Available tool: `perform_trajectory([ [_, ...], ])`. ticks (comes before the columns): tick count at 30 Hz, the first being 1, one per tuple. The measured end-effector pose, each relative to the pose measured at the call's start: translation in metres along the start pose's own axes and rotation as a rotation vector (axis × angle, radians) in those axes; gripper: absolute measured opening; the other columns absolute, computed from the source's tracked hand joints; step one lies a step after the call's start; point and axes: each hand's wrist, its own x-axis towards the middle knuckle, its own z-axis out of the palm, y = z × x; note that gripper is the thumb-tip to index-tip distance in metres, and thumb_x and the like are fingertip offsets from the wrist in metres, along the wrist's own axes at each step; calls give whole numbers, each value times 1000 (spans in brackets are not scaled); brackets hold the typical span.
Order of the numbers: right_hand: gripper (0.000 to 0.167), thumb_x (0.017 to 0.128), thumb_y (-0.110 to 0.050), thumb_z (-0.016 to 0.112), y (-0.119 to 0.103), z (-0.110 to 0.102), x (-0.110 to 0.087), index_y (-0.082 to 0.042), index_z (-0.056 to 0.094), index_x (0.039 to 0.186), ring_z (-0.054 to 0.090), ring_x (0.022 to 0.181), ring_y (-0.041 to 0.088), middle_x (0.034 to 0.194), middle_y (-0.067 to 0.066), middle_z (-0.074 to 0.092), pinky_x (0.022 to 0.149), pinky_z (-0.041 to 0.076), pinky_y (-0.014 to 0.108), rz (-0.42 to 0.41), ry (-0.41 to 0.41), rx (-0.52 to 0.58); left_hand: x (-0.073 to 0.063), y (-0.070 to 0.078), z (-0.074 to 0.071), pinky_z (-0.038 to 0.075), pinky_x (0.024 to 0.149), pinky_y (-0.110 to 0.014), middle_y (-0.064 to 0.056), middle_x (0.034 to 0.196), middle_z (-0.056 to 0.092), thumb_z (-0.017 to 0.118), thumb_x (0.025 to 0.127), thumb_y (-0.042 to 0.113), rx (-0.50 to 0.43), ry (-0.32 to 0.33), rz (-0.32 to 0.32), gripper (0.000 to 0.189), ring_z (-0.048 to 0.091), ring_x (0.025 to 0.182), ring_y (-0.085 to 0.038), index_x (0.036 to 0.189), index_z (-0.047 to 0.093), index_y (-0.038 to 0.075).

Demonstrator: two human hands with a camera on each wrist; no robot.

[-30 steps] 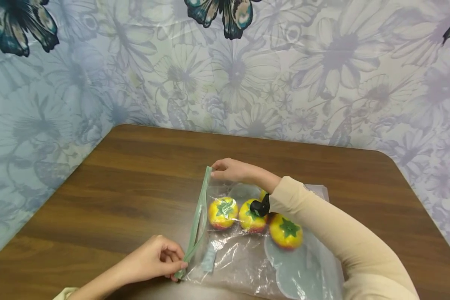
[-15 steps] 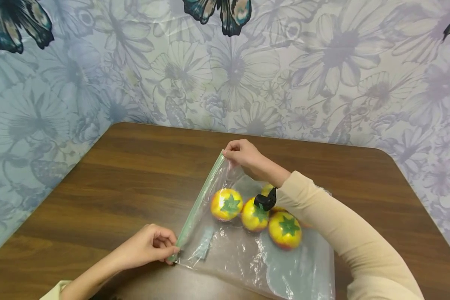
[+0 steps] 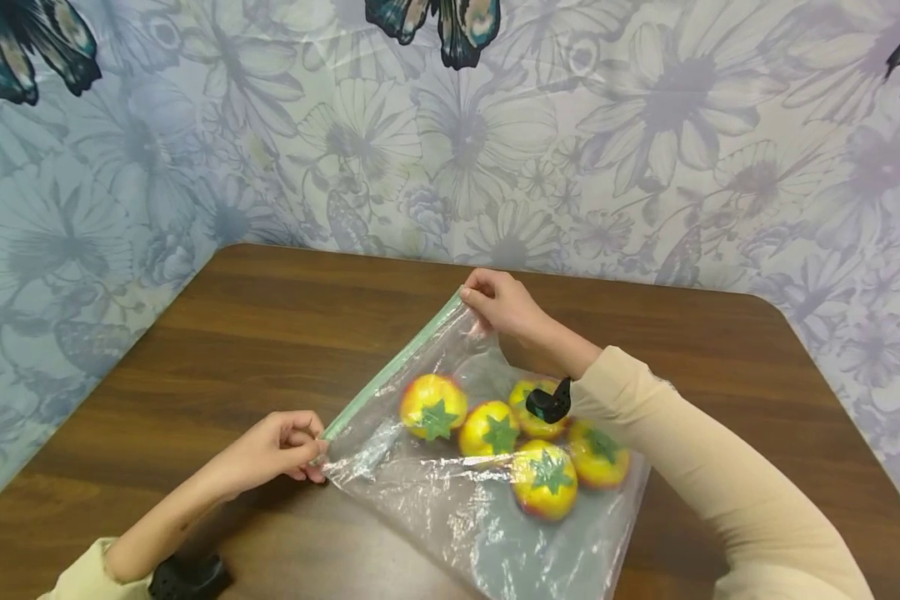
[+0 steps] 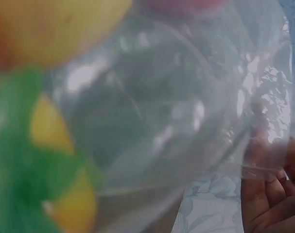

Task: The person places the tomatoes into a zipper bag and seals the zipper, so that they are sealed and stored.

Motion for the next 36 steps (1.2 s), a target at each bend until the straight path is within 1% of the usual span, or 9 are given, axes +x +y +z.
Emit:
perform_trajectory([
  [3, 18, 98, -16, 51, 2, -5, -2, 1, 55, 97, 58, 56, 18, 71, 12, 54, 51, 49, 29, 3, 10, 56, 6, -4, -6, 55, 65, -34, -15, 84, 67, 58, 93, 10, -62, 62, -41, 19, 67, 73, -29, 101, 49, -6],
  [6, 20, 99, -18, 50, 4, -10, -4, 2, 55, 98, 58, 56, 18, 71, 11, 54, 52, 49, 29, 11, 26, 81, 13, -6, -9, 54, 66, -32, -18, 88, 67, 59, 93, 10, -114, 113, -42, 25, 67, 75, -27, 104, 48, -9],
  [11, 22, 99, -20, 49, 10, -16, -12, 2, 53, 99, 35, 49, 13, 61, 5, 41, 45, 32, 25, 30, 83, 69, 28, -5, -15, 54, 67, -27, -18, 94, 68, 61, 91, 5, -189, 225, -39, 27, 68, 78, -19, 108, 51, -13],
  [16, 30, 97, -25, 53, 18, -19, -17, 3, 55, 109, 48, 61, 10, 74, 0, 56, 55, 44, 24, 128, 76, 92, 37, 0, -21, 53, 70, -26, -15, 96, 68, 62, 91, 6, -239, 283, -61, 35, 67, 81, -16, 116, 51, -14],
  [19, 33, 95, -26, 56, 20, -20, -20, 4, 57, 109, 53, 67, 10, 81, -1, 62, 63, 50, 27, 173, 81, 129, 44, 5, -25, 53, 70, -26, -13, 92, 69, 65, 89, 9, -267, 313, -67, 29, 68, 80, -15, 109, 56, -11],
  [23, 30, 93, -28, 60, 16, -27, -27, 2, 61, 100, 53, 59, 10, 74, -1, 62, 60, 52, 28, 148, 151, 193, 53, 15, -31, 53, 70, -27, -8, 83, 70, 66, 88, 11, -317, 379, -38, 14, 68, 78, -15, 91, 61, -2],
  [27, 26, 92, -27, 61, 1, -36, -38, -1, 61, 92, 66, 65, 14, 76, 0, 67, 60, 54, 28, 56, 199, 274, 56, 32, -38, 54, 69, -29, -3, 76, 70, 66, 88, 9, -352, 459, 40, 9, 68, 71, -13, 82, 61, 5],
  [29, 23, 93, -23, 60, -8, -41, -45, 0, 62, 92, 68, 68, 17, 82, 2, 69, 60, 54, 28, -35, 217, 301, 56, 44, -41, 54, 67, -27, -2, 76, 70, 67, 88, 8, -370, 489, 96, 7, 67, 69, -12, 83, 63, 5],
  [36, 17, 93, -9, 57, -46, -60, -71, 4, 68, 98, 68, 69, 18, 90, 8, 69, 64, 53, 25, -333, 297, 368, 51, 88, -46, 53, 63, -24, -6, 81, 70, 63, 89, 2, -425, 526, 389, 5, 67, 71, -13, 86, 67, 5],
])
